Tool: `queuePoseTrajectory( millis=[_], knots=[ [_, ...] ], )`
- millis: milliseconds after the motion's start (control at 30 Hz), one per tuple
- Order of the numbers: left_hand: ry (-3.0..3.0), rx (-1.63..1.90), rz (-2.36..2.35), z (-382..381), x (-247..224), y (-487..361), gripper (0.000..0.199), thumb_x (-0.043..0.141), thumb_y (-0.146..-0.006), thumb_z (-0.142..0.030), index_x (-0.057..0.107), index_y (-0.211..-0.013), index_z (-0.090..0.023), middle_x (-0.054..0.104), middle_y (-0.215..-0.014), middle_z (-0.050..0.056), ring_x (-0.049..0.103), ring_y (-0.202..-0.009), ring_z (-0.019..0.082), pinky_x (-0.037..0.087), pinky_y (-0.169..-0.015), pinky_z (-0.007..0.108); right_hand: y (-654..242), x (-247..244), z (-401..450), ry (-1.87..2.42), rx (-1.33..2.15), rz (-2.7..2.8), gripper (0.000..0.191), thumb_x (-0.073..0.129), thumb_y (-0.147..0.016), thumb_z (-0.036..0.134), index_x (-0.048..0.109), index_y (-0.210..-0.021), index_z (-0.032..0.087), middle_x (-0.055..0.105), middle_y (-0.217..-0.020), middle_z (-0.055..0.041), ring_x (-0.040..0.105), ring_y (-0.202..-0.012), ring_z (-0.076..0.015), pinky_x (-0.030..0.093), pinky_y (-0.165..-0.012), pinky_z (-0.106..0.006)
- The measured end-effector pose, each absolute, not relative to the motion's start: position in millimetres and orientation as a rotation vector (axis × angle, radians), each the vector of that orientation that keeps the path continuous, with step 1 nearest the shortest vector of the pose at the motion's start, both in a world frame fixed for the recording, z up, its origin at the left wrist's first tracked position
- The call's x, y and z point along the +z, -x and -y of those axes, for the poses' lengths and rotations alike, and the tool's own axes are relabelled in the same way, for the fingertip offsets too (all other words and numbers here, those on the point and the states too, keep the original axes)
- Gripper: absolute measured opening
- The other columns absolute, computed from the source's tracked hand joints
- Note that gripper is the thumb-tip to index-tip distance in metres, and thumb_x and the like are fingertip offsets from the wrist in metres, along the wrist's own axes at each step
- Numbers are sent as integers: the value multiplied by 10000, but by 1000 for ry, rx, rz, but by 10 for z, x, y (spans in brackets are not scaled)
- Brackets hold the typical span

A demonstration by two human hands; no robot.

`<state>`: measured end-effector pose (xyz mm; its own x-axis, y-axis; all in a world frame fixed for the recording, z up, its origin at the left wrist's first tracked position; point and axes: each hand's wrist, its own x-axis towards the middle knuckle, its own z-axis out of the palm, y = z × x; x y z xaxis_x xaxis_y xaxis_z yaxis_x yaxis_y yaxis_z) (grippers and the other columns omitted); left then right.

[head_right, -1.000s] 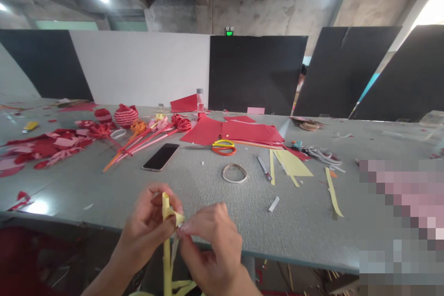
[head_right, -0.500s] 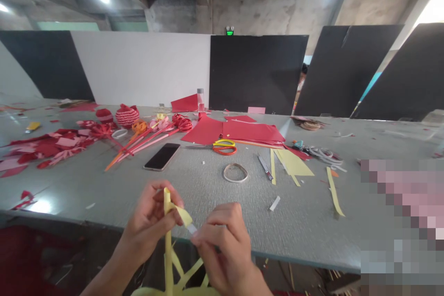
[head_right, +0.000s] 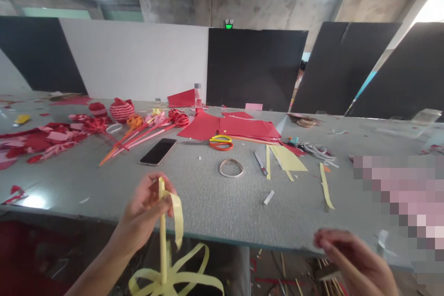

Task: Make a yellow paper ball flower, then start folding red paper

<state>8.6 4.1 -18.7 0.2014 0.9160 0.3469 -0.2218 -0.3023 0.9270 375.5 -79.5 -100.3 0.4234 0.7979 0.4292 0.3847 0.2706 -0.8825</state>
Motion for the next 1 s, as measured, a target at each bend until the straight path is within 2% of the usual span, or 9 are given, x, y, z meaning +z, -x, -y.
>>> queuePoseTrajectory(
  millis=[100, 167, 267, 333, 400, 567, 767, 900, 1000],
  knots=[
    [-1424, 1336, -717, -35, -175, -101, 224, 633, -790, -263, 469, -935, -216, 543, -775, -38, 503, -573, 57, 451, -519, 167, -3698, -910, 462, 1387, 249, 1001, 211, 733, -591, 415, 679, -708, 249, 698, -759, -67, 667, -721, -245, 553, -667, -355],
    [-1433, 1325, -731, -22, -165, -109, 225, 628, -794, -273, 464, -938, -218, 545, -786, -37, 504, -578, 57, 450, -521, 166, -3569, -821, 230, 1457, 199, 1206, 245, 698, -622, 442, 679, -748, 232, 696, -905, -95, 653, -842, -274, 525, -770, -425],
    [-1434, 1315, -782, 7, -140, -130, 233, 628, -782, -272, 458, -932, -219, 549, -775, -40, 508, -573, 63, 456, -526, 176, -3203, -693, 29, 1465, -58, 1491, 326, 619, -711, 410, 652, -971, 217, 582, -1198, -130, 535, -1110, -315, 419, -920, -515],
    [-1447, 1318, -826, 23, -121, -152, 230, 628, -769, -262, 456, -914, -214, 552, -766, -39, 509, -566, 68, 453, -522, 183, -2847, -611, 38, 1403, -104, 1544, 347, 578, -775, 373, 578, -1081, 211, 540, -1232, -137, 494, -1155, -295, 418, -919, -504],
    [-1478, 1323, -868, 31, -106, -174, 219, 623, -762, -255, 453, -892, -209, 555, -765, -34, 514, -570, 73, 449, -520, 187, -2456, -527, 134, 1281, -16, 1575, 386, 586, -794, 354, 486, -1138, 211, 537, -1192, -129, 512, -1117, -256, 456, -877, -452],
    [-1555, 1338, -966, 25, -119, -194, 207, 603, -774, -248, 438, -892, -206, 564, -771, -29, 533, -588, 78, 433, -519, 187, -1743, -355, 366, 1038, 134, 1683, 459, 731, -660, 419, 389, -898, 228, 544, -860, -18, 577, -758, -161, 503, -636, -290],
    [-1538, 1322, -965, 1, -161, -157, 276, 641, -751, -266, 441, -934, -214, 569, -815, -27, 528, -573, 70, 452, -504, 187, -1707, -285, 313, 1028, 7, 1769, 152, 520, -827, 135, 455, -936, 218, 582, -874, -24, 577, -810, -151, 476, -698, -289],
    [-1504, 1267, -909, -7, -166, -149, 327, 687, -720, -273, 456, -945, -215, 563, -858, -20, 524, -606, 71, 482, -512, 185, -1861, -164, 280, 1005, -39, 1841, 154, 468, -860, 108, 488, -943, 236, 622, -835, 6, 585, -761, -130, 456, -685, -273],
    [-1447, 1236, -841, -2, -174, -143, 334, 699, -717, -290, 459, -936, -213, 551, -786, -37, 515, -594, 68, 483, -502, 177, -1973, -21, 272, 1030, 68, 1897, 170, 483, -869, 143, 502, -993, 258, 635, -851, 21, 597, -763, -115, 460, -677, -248]
  ],
)
